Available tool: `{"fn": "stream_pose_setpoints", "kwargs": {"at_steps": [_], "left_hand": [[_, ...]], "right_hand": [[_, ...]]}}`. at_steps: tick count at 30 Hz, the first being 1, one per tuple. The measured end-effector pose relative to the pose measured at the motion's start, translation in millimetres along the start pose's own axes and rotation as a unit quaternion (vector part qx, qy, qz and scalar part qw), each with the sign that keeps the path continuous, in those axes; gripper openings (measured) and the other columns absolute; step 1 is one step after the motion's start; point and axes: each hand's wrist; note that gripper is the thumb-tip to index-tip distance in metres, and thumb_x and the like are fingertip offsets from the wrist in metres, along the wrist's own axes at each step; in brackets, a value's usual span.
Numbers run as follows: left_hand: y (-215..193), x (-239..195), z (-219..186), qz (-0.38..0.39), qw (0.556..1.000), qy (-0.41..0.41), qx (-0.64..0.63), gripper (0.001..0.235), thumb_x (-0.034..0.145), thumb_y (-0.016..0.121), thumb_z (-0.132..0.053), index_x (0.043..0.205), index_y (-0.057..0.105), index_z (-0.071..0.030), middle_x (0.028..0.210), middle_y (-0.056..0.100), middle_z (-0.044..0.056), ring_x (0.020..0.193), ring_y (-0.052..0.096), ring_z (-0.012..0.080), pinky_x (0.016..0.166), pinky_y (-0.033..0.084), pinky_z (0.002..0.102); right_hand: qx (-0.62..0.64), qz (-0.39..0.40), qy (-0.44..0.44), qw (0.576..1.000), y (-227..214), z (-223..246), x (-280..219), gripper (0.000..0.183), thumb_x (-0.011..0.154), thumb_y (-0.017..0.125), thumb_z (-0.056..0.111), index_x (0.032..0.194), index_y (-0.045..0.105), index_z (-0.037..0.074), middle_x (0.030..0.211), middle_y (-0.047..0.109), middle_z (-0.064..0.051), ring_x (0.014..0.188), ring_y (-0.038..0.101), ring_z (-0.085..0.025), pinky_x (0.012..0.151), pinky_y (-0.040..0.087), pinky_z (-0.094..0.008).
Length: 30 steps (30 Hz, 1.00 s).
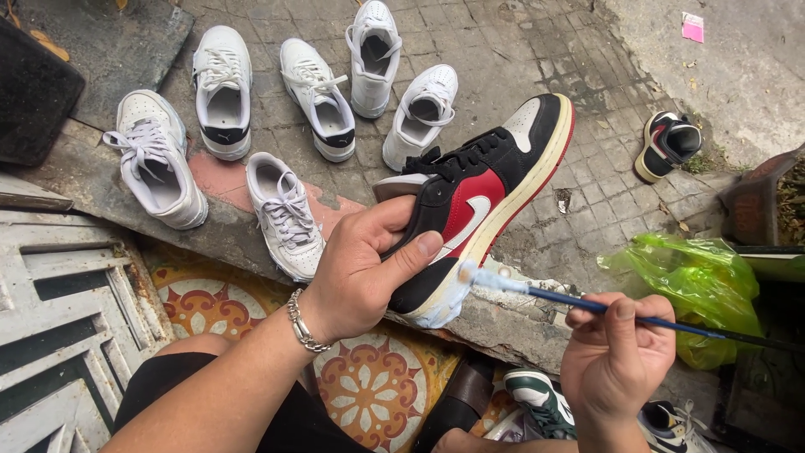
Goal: Adjusting shoe laces and applying paint to the midsole of a sneaker using a paintbrush.
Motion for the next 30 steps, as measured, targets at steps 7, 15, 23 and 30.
{"fn": "stream_pose_setpoints", "kwargs": {"at_steps": [7,15,23,30], "left_hand": [[1.3,-1.0,-1.0,0.009,1.000,0.007,0.004,0.023,0.122,0.072,-0.029,0.109,0.073,-0.009,0.097,0.065,-0.009,0.087,0.056,0.0039,0.073,0.047,0.025],[1.6,-3.2,-0.5,0.021,1.000,0.001,0.017,0.023,0.121,0.074,-0.027,0.106,0.072,-0.010,0.094,0.060,-0.010,0.085,0.055,0.0039,0.071,0.046,0.025],[1.7,-2.7,-2.0,0.023,0.998,0.009,0.052,0.028,0.121,0.074,-0.029,0.100,0.068,-0.013,0.089,0.056,-0.011,0.080,0.050,0.0042,0.067,0.041,0.026],[2.6,-3.0,0.0,0.034,0.999,-0.009,0.016,0.022,0.121,0.074,-0.026,0.114,0.079,-0.006,0.098,0.066,-0.008,0.088,0.060,0.0056,0.073,0.051,0.025]], "right_hand": [[0.030,0.014,-0.011,0.999,-12.1,-0.8,-8.4,0.018,0.128,0.084,0.022,0.128,0.066,0.021,0.114,0.085,-0.019,0.078,0.082,-0.024,0.074,0.075,-0.035],[-0.030,-0.074,-0.012,0.997,-4.7,-0.5,-0.4,0.019,0.128,0.082,0.017,0.126,0.064,0.020,0.114,0.086,-0.021,0.076,0.082,-0.027,0.071,0.072,-0.036],[-0.015,0.003,-0.057,0.998,-8.7,0.8,-9.7,0.014,0.130,0.077,0.015,0.132,0.064,0.020,0.109,0.080,-0.023,0.070,0.076,-0.026,0.070,0.073,-0.035],[-0.065,-0.122,-0.057,0.989,-3.3,3.2,1.7,0.017,0.132,0.080,0.015,0.131,0.065,0.023,0.115,0.085,-0.020,0.095,0.084,-0.028,0.080,0.073,-0.036]]}}
Point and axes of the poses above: each hand's wrist, its own x-axis towards the middle knuckle, its own y-axis out of the palm, z = x × y
